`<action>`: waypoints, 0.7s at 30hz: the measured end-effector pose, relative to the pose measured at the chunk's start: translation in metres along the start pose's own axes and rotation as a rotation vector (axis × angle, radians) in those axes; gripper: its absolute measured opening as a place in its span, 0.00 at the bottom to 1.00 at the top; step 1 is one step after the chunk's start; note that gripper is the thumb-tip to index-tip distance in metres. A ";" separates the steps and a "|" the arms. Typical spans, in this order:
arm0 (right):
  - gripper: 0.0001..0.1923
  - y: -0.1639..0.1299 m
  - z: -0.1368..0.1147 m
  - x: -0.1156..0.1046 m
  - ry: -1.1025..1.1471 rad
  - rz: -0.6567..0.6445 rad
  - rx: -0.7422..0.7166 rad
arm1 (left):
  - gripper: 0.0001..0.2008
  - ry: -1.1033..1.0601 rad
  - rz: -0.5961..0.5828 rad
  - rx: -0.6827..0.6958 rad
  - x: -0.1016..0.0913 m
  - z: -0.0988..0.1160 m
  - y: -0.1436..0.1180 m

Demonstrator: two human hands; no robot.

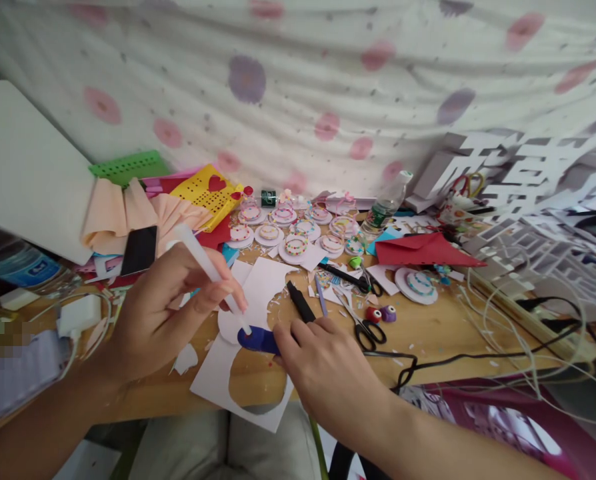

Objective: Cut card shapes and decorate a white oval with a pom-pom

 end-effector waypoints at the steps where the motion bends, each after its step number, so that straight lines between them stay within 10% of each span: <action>1: 0.07 0.001 0.000 0.000 0.004 -0.008 0.001 | 0.04 0.025 -0.015 0.003 0.000 0.000 0.000; 21: 0.03 0.010 0.003 0.002 0.055 -0.112 0.034 | 0.07 0.361 -0.183 0.145 0.004 0.007 0.020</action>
Point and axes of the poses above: each hand's wrist, its own y-axis towards the middle knuckle, its own x-axis out of the palm, z = x × y, the point moved 3 cm from there along y, towards the middle knuckle, and after that the axes turned 11 degrees about -z, right-handed, at the moved point
